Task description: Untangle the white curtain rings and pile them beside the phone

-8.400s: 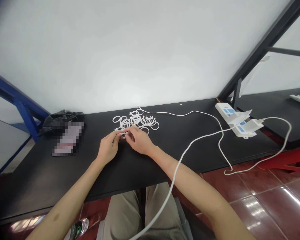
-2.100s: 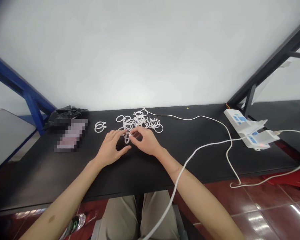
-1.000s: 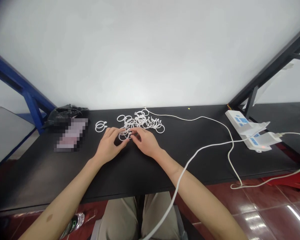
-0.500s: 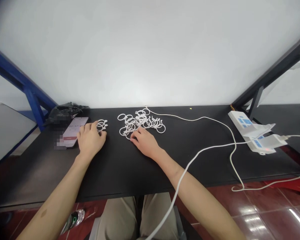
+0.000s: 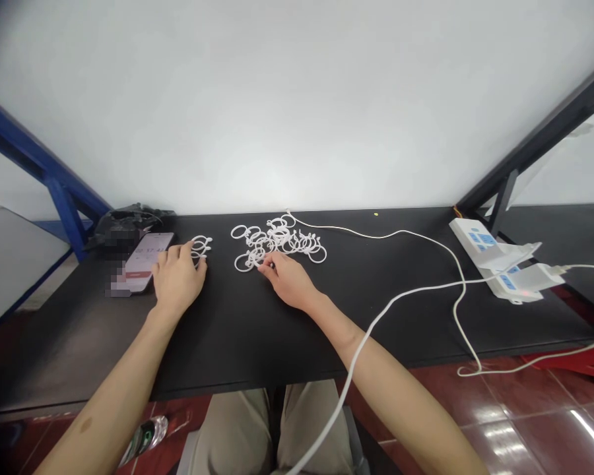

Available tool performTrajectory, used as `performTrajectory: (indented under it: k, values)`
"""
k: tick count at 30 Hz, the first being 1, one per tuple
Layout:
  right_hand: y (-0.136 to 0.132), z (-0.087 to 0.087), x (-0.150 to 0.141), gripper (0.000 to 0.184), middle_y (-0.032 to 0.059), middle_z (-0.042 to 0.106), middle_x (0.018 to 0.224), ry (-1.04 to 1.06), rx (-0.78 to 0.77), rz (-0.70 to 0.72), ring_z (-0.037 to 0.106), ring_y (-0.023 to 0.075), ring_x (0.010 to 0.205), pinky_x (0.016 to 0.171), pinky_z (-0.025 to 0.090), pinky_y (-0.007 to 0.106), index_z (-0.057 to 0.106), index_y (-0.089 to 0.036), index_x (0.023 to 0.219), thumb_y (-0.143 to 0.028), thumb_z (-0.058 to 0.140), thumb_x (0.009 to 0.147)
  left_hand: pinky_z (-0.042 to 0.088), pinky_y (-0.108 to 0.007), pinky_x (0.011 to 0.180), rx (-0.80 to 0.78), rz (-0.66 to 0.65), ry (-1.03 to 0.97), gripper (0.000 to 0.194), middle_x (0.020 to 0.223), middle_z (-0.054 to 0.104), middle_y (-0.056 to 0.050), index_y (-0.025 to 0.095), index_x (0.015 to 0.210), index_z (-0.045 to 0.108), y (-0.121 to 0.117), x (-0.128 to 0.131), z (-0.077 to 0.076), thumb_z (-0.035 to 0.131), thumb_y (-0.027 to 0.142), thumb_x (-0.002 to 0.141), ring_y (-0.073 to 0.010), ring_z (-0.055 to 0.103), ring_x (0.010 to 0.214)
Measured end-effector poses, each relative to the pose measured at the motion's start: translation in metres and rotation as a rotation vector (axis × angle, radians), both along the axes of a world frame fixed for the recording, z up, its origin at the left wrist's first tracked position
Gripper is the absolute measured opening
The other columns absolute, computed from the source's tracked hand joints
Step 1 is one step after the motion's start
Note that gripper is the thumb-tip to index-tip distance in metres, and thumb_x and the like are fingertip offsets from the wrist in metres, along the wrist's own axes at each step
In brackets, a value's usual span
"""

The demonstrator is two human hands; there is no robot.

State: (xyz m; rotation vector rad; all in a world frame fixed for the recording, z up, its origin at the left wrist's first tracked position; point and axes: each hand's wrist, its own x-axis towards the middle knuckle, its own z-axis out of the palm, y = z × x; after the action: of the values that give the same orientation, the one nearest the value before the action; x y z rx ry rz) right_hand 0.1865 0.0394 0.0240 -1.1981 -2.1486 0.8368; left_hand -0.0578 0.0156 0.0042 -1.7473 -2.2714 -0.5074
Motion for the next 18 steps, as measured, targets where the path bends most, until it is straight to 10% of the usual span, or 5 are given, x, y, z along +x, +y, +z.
performTrajectory:
  k: [9,13,18]
  values:
    - [0.001,0.001,0.000,0.028,-0.0017,0.069,0.070,0.111,-0.136,-0.118,0.063,0.0133,0.061,0.066,0.044,0.027,0.052,-0.022,0.083,-0.044,0.045,0.098,0.044,-0.051,0.089,0.132,-0.083,-0.059,0.037,0.119,0.061,-0.018,0.013,0.123,0.060,0.000,0.005,0.003,0.054,0.032,0.091,-0.0379,0.052,0.110]
    - [0.002,0.002,0.000,0.027,-0.0011,0.075,0.087,0.214,-0.183,-0.147,0.061,0.0088,0.051,0.062,0.046,0.025,0.050,-0.022,0.083,-0.044,0.045,0.099,0.046,-0.044,0.092,0.296,-0.434,-0.168,0.020,0.107,0.067,-0.009,0.020,0.109,0.064,-0.004,0.023,0.006,0.054,0.029,0.094,-0.0282,0.056,0.104]
    - [0.003,0.000,-0.001,0.028,-0.0011,0.075,0.081,0.212,-0.178,-0.141,0.059,0.0083,0.046,0.058,0.047,0.024,0.051,-0.022,0.081,-0.044,0.046,0.098,0.048,-0.038,0.084,0.144,-0.798,-0.187,0.013,0.094,0.068,-0.005,0.021,0.096,0.066,-0.008,0.043,0.004,0.058,0.031,0.094,-0.0224,0.055,0.092]
